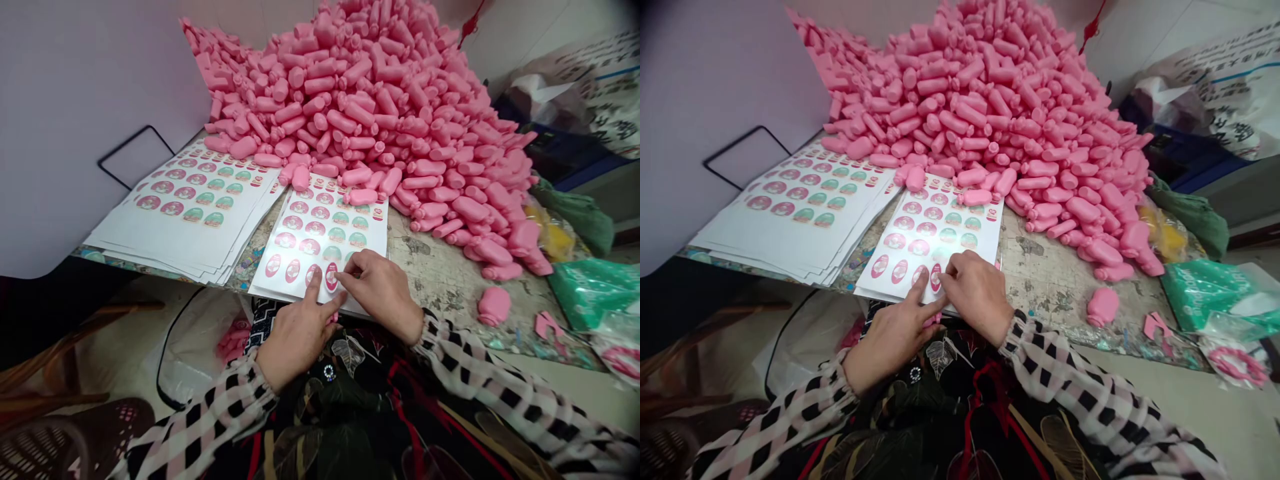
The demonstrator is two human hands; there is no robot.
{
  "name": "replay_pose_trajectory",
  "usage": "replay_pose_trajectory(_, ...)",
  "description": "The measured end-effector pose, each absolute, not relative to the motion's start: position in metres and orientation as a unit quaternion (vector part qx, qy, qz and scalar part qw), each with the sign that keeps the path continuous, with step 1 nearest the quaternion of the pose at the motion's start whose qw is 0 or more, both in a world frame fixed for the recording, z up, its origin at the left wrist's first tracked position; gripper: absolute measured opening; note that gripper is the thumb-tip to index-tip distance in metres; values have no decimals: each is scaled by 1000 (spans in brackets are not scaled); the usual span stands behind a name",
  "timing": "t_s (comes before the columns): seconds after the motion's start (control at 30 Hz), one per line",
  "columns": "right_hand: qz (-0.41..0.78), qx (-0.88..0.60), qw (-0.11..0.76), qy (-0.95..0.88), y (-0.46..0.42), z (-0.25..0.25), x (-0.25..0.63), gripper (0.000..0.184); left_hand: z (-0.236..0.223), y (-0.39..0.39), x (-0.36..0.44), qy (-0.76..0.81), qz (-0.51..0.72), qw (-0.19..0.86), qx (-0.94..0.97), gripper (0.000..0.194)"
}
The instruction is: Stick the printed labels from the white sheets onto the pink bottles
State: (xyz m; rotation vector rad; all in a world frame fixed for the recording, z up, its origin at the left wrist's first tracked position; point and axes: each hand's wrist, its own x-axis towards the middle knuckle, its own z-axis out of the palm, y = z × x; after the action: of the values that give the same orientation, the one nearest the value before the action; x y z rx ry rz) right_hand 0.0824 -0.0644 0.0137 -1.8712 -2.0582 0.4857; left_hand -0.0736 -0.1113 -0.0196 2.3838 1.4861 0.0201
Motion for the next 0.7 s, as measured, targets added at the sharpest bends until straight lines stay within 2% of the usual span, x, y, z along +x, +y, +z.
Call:
replay_pose_trajectory(0.13, 175, -657, 198, -706, -61, 16, 93, 22, -20, -114, -80, 520, 57, 211, 826, 53)
replay_pose_trajectory(0.23, 216, -657, 241, -681, -58, 13, 104, 23, -17, -118, -90, 518, 164, 303, 783, 48)
replay_pose_trajectory(0.3, 274, -646, 306, -644, -58, 12, 108, 25, -12, -119, -95, 531, 275, 421, 682, 46)
replay_pose_trajectory(0.37, 353, -619, 373, -594, -59, 13, 107, 27, -6, -115, -97, 523, 375, 577, 503, 47)
replay_pose_trajectory(0.47, 437, -570, 416, -558, -64, 20, 96, 30, 3, -101, -94, 428, 432, 760, 230, 46)
replay_pose_trajectory(0.6, 448, -530, 396, -601, -70, 24, 83, 26, 8, -80, -85, 348, 452, 813, 116, 35)
replay_pose_trajectory(0.7, 435, -521, 388, -623, -71, 21, 81, 25, 8, -73, -78, 345, 449, 814, 134, 40)
